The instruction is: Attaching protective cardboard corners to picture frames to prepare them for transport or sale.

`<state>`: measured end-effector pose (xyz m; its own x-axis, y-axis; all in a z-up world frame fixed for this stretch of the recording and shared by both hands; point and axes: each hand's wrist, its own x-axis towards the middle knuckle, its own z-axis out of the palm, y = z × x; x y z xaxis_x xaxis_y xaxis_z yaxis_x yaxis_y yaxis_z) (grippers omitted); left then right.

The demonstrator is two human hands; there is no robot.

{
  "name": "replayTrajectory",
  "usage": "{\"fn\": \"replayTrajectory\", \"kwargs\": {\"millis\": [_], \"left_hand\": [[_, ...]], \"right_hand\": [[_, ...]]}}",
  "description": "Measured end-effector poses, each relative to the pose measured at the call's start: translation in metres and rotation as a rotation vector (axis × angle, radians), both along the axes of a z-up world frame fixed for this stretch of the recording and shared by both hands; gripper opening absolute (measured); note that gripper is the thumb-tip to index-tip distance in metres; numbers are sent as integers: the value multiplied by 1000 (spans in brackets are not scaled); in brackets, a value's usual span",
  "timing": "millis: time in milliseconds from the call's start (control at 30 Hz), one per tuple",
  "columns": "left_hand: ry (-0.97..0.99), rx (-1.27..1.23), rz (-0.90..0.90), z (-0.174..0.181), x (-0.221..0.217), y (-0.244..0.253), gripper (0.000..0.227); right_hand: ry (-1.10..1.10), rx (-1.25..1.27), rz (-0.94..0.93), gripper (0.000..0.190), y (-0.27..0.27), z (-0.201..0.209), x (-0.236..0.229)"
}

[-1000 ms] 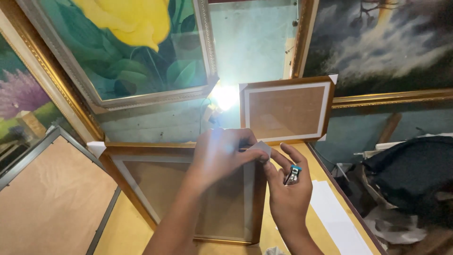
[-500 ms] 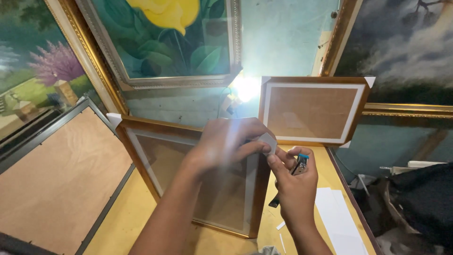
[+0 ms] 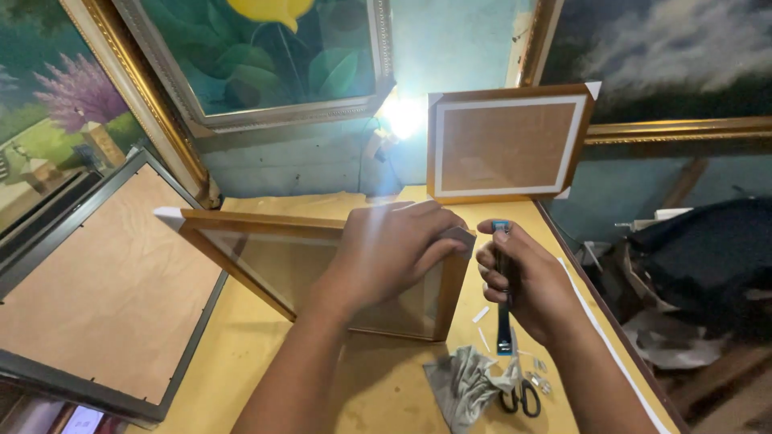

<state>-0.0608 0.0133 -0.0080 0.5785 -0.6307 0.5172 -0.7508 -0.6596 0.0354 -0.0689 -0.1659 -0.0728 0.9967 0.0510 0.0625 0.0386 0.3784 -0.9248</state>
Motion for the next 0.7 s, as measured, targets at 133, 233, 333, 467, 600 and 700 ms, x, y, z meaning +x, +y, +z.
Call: {"fn": "replayTrajectory", "kwargs": {"millis": [133,233,333,467,600,700], "left_hand": [[-50,-33,-63,-15,-36,8,16],[-151,-33,-68,-31,-63,14,16],[-281,-29,-63,-44,-87,19,15],[-384,-13,-85,-55,-112,26,14],[-389,-74,-147,-69,-129,32,13],[-419,-118,-177,-77,-141,37,6]], "right_hand": [[16,18,86,21,-7,-18,-17],[28,-85,27,18,-7,-27,-43],[-20,-408,-118,15,5,-15,-80],[-197,-1180,-167,32,13,-6,-117],[-407,-1402,-189,56,21,-13,-145],[-604,-1554,-264,56,25,-23,-160]]}}
